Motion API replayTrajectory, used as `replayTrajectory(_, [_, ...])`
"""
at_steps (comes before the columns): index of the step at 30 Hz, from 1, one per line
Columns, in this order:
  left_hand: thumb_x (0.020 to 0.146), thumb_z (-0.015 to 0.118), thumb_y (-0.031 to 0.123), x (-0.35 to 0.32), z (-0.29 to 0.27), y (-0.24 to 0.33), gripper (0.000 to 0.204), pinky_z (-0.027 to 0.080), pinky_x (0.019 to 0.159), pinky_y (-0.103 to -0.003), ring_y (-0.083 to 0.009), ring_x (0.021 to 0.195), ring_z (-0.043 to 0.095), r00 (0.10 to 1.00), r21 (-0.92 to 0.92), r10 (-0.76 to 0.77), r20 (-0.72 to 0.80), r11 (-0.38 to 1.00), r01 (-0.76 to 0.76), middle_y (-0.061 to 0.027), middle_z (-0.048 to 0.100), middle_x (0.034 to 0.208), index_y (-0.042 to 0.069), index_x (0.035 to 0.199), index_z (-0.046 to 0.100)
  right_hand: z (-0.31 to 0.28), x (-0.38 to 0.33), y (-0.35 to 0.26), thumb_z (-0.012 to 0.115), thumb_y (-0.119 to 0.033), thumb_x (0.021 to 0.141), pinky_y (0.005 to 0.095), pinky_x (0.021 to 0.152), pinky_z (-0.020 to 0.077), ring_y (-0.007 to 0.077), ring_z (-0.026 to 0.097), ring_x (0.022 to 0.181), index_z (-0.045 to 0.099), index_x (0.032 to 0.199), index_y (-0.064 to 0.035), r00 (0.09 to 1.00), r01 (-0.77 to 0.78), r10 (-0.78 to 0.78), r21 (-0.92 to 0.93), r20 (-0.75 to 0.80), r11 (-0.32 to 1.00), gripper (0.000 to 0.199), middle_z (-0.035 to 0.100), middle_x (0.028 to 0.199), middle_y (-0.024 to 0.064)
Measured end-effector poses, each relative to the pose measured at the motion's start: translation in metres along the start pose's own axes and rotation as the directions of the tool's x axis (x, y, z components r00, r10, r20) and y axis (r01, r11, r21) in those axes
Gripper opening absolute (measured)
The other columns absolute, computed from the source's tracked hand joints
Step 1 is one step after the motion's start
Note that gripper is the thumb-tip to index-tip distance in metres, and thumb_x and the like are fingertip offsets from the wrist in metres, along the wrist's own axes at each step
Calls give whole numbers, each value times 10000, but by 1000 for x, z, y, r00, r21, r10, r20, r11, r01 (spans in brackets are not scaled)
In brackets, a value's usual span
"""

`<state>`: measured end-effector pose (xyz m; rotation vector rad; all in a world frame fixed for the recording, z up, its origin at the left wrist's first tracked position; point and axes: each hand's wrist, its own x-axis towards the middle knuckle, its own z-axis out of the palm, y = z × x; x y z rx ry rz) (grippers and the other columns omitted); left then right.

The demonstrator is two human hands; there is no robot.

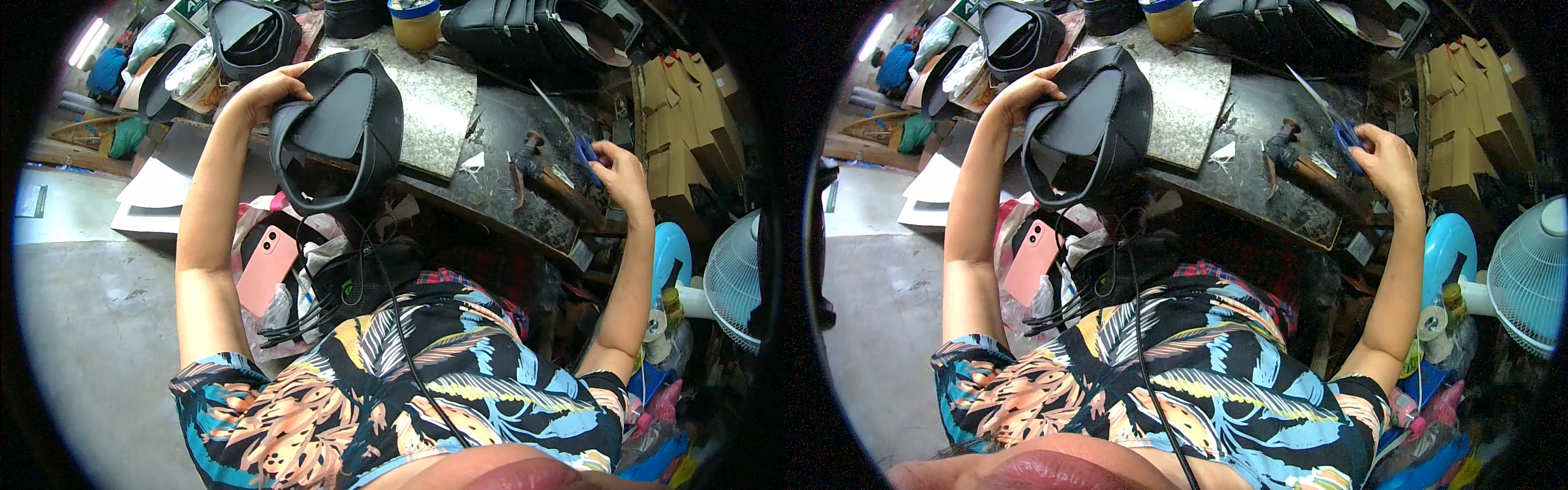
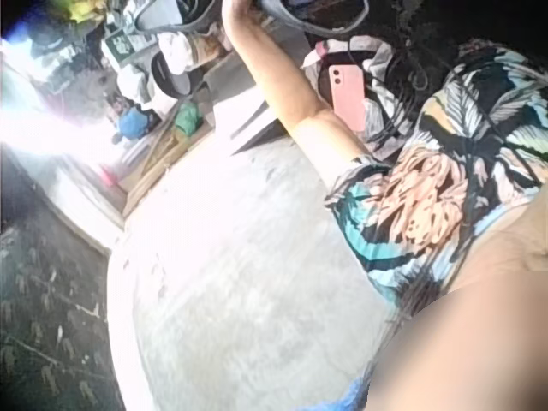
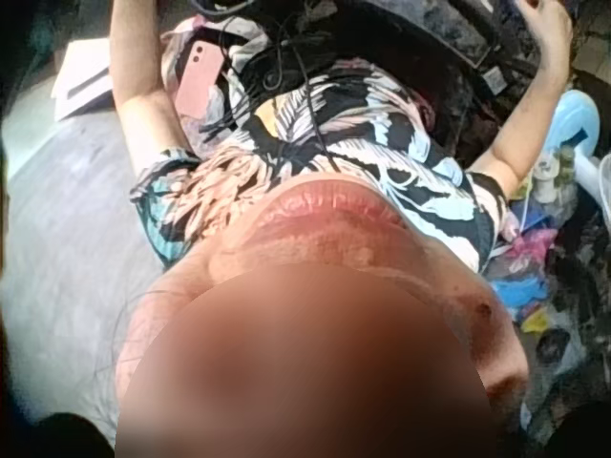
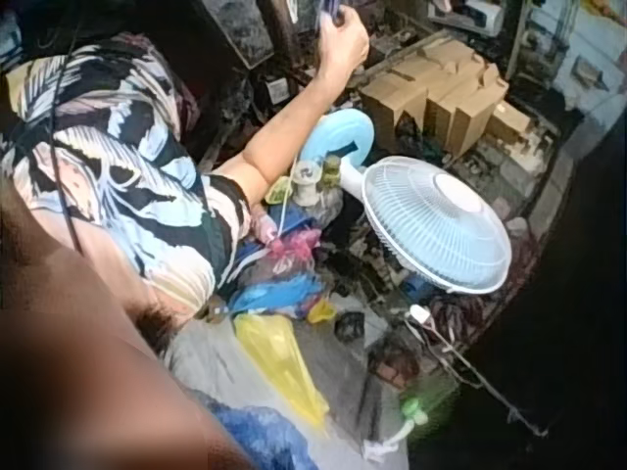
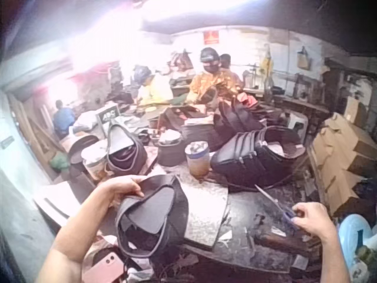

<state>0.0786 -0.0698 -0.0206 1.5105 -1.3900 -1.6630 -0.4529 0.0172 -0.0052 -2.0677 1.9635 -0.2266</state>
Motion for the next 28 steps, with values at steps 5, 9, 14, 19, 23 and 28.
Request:
replayTrajectory(5, [712, 553, -60, -5, -1, 0, 778, 613, 775, -289, -163, 858, 695, 996, 128, -85, -37, 988, 90, -119, 663, 1164, 111, 1467, 484, 39, 13, -84, 671, -291, 880, 401, 847, 533, 324, 702, 960, 632, 1200, -90, 907, 415, -382, 217, -178, 884, 380, 719, 1050, 153])
replayTrajectory(9, [709, 574, -22, -12, 7, -7, 784, 610, 781, -298, -169, 855, 688, 992, 151, -91, -91, 983, 104, -105, 667, 1149, 111, 1475, 471, 96, 61, -178, 645, -334, 909, 431, 857, 523, 359, 683, 1001, 595, 1210, -94, 819, 562, -522, 516, -238, 647, 389, 705, 1070, 188])
replayTrajectory(14, [740, 652, 38, -12, -11, -18, 700, 608, 805, -314, -206, 919, 700, 986, 166, -146, -76, 974, 157, -165, 639, 1233, 35, 1423, 501, 139, 94, -226, 570, -277, 952, 406, 879, 512, 340, 675, 1019, 554, 1199, -24, 827, 541, -535, 504, -173, 673, 354, 704, 1061, 203])
replayTrajectory(19, [839, 780, 226, -1, -4, -41, 489, 624, 749, -340, -181, 838, 713, 989, -93, -127, 80, 987, 134, -122, 704, 1069, 15, 1241, 600, 161, 106, -223, 473, -113, 996, 313, 926, 513, 222, 692, 1058, 523, 1201, 42, 845, 451, -529, 629, -75, 633, 261, 725, 1089, 167])
replayTrajectory(23, [817, 790, 149, 9, -12, -20, 637, 611, 780, -344, -222, 883, 711, 992, 204, 27, 122, 978, -52, -202, 688, 1098, -45, 1357, 513, 165, 107, -221, 519, -134, 1001, 298, 904, 518, 205, 691, 1052, 533, 1201, 28, 847, 446, -525, 656, -89, 609, 258, 713, 1097, 152])
replayTrajectory(28, [824, 753, 98, -2, -5, -3, 737, 567, 887, -309, -202, 998, 676, 977, 264, 192, 89, 942, -209, -148, 653, 1225, 64, 1487, 434, 148, 108, -218, 606, -206, 989, 269, 899, 516, 197, 679, 1076, 552, 1207, -11, 863, 187, -493, 833, 114, 520, 297, 708, 1117, 147])
